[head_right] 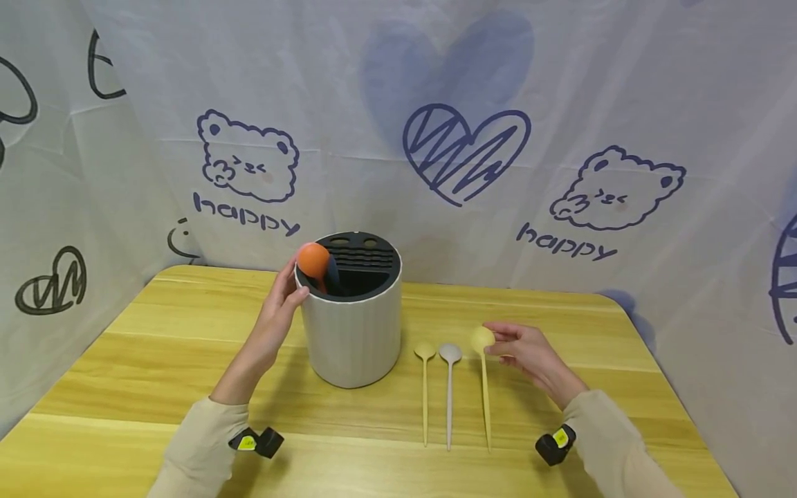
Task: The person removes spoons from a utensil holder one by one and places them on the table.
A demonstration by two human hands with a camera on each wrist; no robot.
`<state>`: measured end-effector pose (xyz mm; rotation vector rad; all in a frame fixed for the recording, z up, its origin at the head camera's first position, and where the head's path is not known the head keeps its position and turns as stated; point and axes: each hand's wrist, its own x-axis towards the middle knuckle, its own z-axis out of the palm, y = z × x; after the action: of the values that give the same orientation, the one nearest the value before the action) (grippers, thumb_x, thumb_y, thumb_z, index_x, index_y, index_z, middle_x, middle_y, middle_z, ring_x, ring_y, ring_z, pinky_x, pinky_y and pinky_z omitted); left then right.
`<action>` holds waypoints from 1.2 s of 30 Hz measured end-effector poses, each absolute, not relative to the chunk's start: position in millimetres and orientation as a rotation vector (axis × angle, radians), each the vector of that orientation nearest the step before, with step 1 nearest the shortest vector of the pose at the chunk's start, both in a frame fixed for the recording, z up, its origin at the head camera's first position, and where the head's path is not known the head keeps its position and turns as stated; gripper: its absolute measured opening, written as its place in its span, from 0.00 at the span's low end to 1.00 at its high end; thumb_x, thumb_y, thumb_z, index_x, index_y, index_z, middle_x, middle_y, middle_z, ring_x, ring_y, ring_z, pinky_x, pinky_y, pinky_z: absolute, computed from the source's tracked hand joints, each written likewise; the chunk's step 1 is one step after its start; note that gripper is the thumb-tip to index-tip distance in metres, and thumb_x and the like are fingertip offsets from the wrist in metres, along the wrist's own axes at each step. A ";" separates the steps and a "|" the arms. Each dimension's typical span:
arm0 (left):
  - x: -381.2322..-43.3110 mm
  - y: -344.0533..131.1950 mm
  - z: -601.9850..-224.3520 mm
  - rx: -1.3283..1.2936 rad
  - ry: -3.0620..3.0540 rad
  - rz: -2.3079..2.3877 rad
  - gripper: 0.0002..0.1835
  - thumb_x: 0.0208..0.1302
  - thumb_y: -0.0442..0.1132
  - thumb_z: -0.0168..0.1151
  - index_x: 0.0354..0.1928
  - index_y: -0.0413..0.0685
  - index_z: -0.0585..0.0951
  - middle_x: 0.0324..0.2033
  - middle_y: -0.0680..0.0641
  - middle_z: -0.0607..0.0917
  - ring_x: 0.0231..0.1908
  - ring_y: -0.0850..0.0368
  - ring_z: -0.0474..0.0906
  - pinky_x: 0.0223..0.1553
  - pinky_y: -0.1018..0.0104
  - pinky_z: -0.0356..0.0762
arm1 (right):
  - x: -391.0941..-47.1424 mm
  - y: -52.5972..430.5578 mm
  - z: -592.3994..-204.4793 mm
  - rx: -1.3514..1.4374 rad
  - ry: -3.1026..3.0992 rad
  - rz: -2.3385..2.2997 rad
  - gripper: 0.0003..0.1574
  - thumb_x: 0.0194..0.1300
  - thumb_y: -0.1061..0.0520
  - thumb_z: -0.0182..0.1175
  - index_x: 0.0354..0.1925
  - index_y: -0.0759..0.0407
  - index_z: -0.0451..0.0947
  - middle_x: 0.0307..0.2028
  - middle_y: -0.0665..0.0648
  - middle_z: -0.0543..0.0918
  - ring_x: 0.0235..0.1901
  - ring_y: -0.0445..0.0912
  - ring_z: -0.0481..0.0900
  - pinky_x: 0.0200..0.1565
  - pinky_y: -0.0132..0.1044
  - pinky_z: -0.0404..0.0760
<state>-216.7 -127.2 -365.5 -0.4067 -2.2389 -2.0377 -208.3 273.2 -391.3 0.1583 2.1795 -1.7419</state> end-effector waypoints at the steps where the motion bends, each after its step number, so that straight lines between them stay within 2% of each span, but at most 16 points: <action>1: -216.8 -127.3 -365.4 -0.406 -2.241 -2.037 0.34 0.73 0.46 0.47 0.76 0.52 0.49 0.74 0.45 0.52 0.71 0.45 0.50 0.68 0.45 0.50 | -208.1 273.4 -392.7 0.157 2.179 -1.743 0.40 0.63 0.64 0.63 0.69 0.72 0.59 0.48 0.55 0.72 0.34 0.40 0.73 0.36 0.33 0.78; 10: -217.3 -127.6 -364.2 -0.401 -2.247 -2.034 0.35 0.73 0.46 0.47 0.76 0.51 0.49 0.74 0.44 0.51 0.71 0.45 0.50 0.68 0.44 0.50 | -208.0 274.4 -409.7 0.221 2.200 -1.756 0.39 0.60 0.64 0.66 0.67 0.71 0.64 0.55 0.62 0.71 0.31 0.38 0.74 0.32 0.31 0.78; 15: -217.5 -127.0 -364.0 -0.388 -2.266 -2.009 0.34 0.73 0.47 0.47 0.77 0.52 0.49 0.74 0.45 0.52 0.71 0.45 0.51 0.68 0.44 0.50 | -207.8 276.5 -419.1 0.204 2.164 -1.788 0.39 0.61 0.64 0.65 0.67 0.73 0.62 0.51 0.58 0.75 0.30 0.38 0.76 0.32 0.30 0.79; 21: -217.5 -127.0 -364.2 -0.390 -2.267 -2.004 0.35 0.73 0.47 0.47 0.77 0.52 0.49 0.74 0.45 0.52 0.71 0.45 0.51 0.68 0.43 0.49 | -206.2 276.8 -425.1 0.188 2.156 -1.763 0.40 0.62 0.62 0.64 0.68 0.73 0.60 0.54 0.60 0.74 0.34 0.39 0.78 0.35 0.33 0.80; 29: -217.4 -127.3 -364.7 -0.404 -2.253 -2.018 0.34 0.73 0.46 0.47 0.77 0.51 0.49 0.74 0.45 0.51 0.71 0.45 0.50 0.68 0.44 0.49 | -207.9 279.5 -430.6 0.172 2.126 -1.782 0.40 0.63 0.63 0.64 0.68 0.75 0.59 0.46 0.54 0.78 0.34 0.39 0.78 0.35 0.32 0.79; 36: -217.6 -127.4 -365.8 -0.395 -2.258 -2.018 0.34 0.73 0.46 0.47 0.77 0.52 0.49 0.74 0.45 0.51 0.71 0.45 0.50 0.68 0.44 0.49 | -211.2 280.3 -435.0 0.154 2.129 -1.758 0.40 0.63 0.63 0.63 0.67 0.76 0.59 0.47 0.56 0.78 0.36 0.40 0.78 0.37 0.32 0.79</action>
<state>-217.6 -127.4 -365.8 -0.3946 -2.2582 -2.0183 -211.2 280.3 -435.0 0.1535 2.1287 -1.7585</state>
